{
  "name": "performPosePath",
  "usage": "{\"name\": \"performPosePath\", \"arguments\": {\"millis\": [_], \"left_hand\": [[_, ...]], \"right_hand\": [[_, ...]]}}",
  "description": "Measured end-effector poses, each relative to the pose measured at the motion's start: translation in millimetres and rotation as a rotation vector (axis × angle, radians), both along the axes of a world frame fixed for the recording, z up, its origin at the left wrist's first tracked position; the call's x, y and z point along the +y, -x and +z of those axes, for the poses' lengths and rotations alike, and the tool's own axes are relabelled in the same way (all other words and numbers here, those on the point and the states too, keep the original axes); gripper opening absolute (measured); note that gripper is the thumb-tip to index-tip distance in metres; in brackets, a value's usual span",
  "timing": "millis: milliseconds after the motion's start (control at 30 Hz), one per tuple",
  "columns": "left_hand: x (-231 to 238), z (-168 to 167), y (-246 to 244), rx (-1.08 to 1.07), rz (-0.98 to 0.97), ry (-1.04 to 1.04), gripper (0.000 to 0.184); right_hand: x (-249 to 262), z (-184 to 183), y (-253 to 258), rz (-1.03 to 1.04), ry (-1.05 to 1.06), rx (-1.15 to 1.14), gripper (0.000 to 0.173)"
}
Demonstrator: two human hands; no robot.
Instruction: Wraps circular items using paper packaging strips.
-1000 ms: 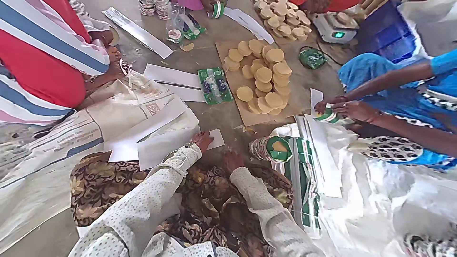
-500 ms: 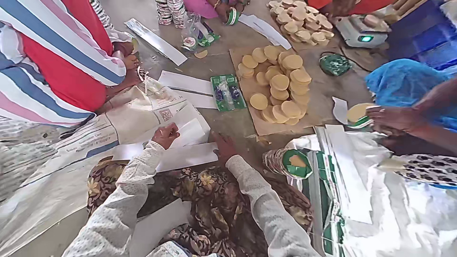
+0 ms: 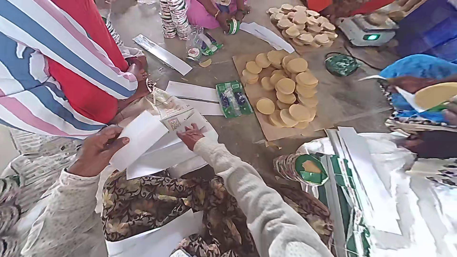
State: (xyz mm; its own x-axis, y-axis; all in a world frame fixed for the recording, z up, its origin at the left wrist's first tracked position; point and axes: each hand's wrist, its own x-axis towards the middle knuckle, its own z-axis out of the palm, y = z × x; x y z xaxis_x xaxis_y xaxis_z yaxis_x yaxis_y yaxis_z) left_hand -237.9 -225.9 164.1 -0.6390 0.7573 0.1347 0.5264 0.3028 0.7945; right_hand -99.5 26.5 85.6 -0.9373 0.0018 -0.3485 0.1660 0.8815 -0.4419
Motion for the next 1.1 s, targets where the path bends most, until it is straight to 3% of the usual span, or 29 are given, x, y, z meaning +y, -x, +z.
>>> {"name": "performPosePath", "arguments": {"millis": [100,167,233,400,567,633,733,833,933,1100], "left_hand": [[33,9,-12,0.142,-0.128,0.107,0.037],[59,8,-24,0.119,-0.206,0.136,0.035],[90,2,-42,0.039,-0.287,0.145,0.031],[184,-52,-120,-0.122,-0.403,0.369,0.037],[254,-100,-188,-0.315,-0.453,0.679,0.055],[273,-120,-202,-0.292,-0.479,0.771,0.063],[277,-143,-210,-0.081,-0.562,0.768,0.07],[263,-152,-216,0.079,-0.62,0.682,0.064],[258,-156,-217,0.051,-0.81,0.697,0.061],[255,-167,-216,-0.039,-0.783,0.692,0.053]], "right_hand": [[4,3,17,-0.053,0.055,0.081,0.062],[29,-1,8,-0.248,0.049,0.313,0.052],[74,-7,-11,-0.453,-0.018,0.393,0.044],[184,-25,-62,-0.736,-0.159,0.112,0.074],[243,-55,-64,-0.608,-0.319,-0.1,0.101],[253,-65,-60,-0.573,-0.365,-0.132,0.113],[264,-71,-55,-0.528,-0.377,-0.149,0.126],[267,-77,-53,-0.469,-0.389,-0.127,0.128],[268,-80,-47,-0.44,-0.415,-0.197,0.125],[252,-66,-48,-0.51,-0.444,-0.134,0.11]]}}
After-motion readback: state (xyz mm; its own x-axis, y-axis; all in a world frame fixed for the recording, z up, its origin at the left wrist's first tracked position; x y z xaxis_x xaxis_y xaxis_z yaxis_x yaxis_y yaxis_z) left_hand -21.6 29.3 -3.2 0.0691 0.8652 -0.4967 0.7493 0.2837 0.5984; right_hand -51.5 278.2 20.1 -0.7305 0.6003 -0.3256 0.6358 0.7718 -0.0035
